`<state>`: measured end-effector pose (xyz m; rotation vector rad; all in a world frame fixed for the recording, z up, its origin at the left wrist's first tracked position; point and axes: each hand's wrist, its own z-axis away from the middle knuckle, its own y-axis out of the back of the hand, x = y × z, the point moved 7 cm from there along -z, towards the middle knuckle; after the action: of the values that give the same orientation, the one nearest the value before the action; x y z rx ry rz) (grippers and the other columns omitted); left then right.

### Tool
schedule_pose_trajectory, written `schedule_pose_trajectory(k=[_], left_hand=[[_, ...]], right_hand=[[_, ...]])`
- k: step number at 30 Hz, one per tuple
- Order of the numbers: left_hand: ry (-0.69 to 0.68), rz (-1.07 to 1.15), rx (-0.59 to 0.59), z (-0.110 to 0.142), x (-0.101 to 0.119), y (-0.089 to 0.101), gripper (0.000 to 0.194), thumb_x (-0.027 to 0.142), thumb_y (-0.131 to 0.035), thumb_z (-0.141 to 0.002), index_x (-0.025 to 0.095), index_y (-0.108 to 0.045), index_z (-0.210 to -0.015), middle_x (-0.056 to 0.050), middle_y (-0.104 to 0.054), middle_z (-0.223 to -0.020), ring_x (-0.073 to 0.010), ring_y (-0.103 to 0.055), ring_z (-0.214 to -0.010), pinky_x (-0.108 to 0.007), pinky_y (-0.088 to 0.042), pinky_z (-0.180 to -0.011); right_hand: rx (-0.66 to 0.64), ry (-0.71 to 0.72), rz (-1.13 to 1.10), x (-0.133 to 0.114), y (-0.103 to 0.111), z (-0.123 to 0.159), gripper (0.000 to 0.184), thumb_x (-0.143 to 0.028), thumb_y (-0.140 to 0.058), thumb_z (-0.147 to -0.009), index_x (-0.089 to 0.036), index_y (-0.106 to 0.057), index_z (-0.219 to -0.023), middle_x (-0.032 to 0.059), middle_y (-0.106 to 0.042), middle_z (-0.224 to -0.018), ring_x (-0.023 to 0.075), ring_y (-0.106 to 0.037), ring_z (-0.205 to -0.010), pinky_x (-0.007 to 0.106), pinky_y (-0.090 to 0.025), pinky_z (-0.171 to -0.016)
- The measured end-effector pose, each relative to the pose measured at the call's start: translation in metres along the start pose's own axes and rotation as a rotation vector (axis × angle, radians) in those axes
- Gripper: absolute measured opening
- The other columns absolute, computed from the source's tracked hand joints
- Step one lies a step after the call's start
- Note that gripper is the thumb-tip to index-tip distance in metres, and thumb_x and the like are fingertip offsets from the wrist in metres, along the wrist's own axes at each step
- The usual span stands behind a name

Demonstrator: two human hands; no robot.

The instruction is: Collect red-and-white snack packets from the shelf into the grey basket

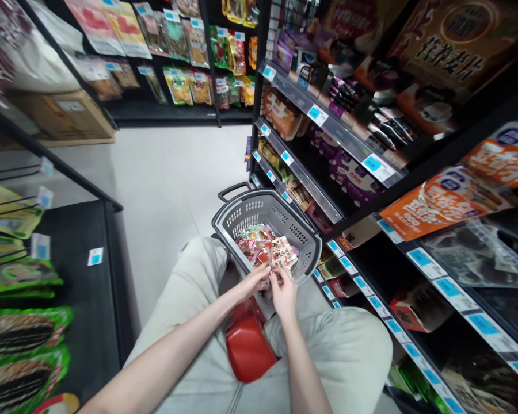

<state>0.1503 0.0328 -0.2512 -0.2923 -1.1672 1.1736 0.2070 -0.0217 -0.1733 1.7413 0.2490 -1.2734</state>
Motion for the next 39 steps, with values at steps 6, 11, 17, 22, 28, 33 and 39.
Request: schedule_pose_trajectory(k=[6, 11, 17, 22, 28, 33, 39], left_hand=[[0.033, 0.052, 0.012, 0.003, -0.001, -0.004, 0.043, 0.026, -0.069, -0.057, 0.008, -0.059, -0.094, -0.011, -0.066, -0.083, -0.0202, -0.061, -0.077, -0.032, -0.042, -0.079], [-0.023, -0.048, 0.043, 0.004, 0.009, 0.0, 0.04, 0.028, -0.068, -0.059, 0.006, -0.06, -0.091, -0.011, -0.066, -0.079, -0.0205, -0.061, -0.074, -0.032, -0.043, -0.077], [-0.016, -0.229, 0.176, 0.003, 0.008, 0.016, 0.045, 0.037, -0.067, -0.057, 0.005, -0.06, -0.088, -0.012, -0.066, -0.08, -0.0219, -0.061, -0.073, -0.032, -0.045, -0.073], [0.02, -0.395, 0.352, 0.002, 0.008, 0.034, 0.068, 0.043, -0.062, -0.06, 0.015, -0.04, -0.118, -0.014, -0.054, -0.11, -0.0203, -0.056, -0.089, -0.029, -0.046, -0.07], [0.145, -0.521, 0.231, 0.004, 0.0, 0.034, 0.064, 0.05, -0.06, -0.057, 0.013, -0.048, -0.108, -0.014, -0.056, -0.108, -0.0175, -0.058, -0.078, -0.03, -0.046, -0.071], [0.165, -0.679, 0.289, 0.014, 0.001, 0.046, 0.069, 0.059, -0.063, -0.041, 0.015, -0.055, -0.093, -0.008, -0.064, -0.091, -0.0186, -0.06, -0.071, -0.029, -0.047, -0.066], [0.076, -0.785, 0.22, 0.036, 0.009, 0.04, 0.06, 0.066, -0.06, -0.032, 0.021, -0.062, -0.072, -0.005, -0.067, -0.083, -0.0264, -0.057, -0.091, -0.031, -0.047, -0.074]], right_hand=[[0.103, -0.099, 0.0, 0.026, 0.008, -0.005, 0.018, -0.028, -0.042, -0.076, -0.017, -0.056, -0.08, 0.0043, -0.058, -0.078, 0.0147, -0.054, -0.07, 0.026, -0.041, -0.067], [0.095, -0.388, -0.193, 0.073, 0.008, -0.008, 0.02, -0.034, -0.051, -0.063, -0.016, -0.049, -0.073, -0.0007, -0.053, -0.059, 0.0126, -0.049, -0.05, 0.024, -0.04, -0.05], [0.012, -0.345, -0.205, 0.08, 0.001, -0.011, 0.013, -0.03, -0.05, -0.062, -0.017, -0.052, -0.061, -0.003, -0.052, -0.053, 0.0114, -0.047, -0.049, 0.022, -0.039, -0.051], [0.246, -0.411, -0.056, 0.103, 0.026, -0.014, 0.011, -0.023, -0.045, -0.065, -0.018, -0.054, -0.06, 0.0002, -0.058, -0.059, 0.0144, -0.052, -0.057, 0.025, -0.04, -0.058], [0.42, -0.532, 0.066, 0.12, 0.064, -0.009, 0.009, -0.017, -0.051, -0.062, -0.017, -0.058, -0.066, 0.0047, -0.063, -0.063, 0.0176, -0.057, -0.06, 0.028, -0.043, -0.056], [0.475, -0.531, 0.176, 0.114, 0.184, 0.005, 0.02, -0.024, -0.045, -0.069, -0.018, -0.061, -0.079, 0.0019, -0.064, -0.069, 0.015, -0.059, -0.059, 0.025, -0.045, -0.055], [0.688, -0.682, 0.549, 0.132, 0.374, 0.059, 0.027, -0.019, -0.039, -0.073, -0.011, -0.058, -0.09, 0.0165, -0.061, -0.088, 0.026, -0.057, -0.085, 0.039, -0.04, -0.076]])
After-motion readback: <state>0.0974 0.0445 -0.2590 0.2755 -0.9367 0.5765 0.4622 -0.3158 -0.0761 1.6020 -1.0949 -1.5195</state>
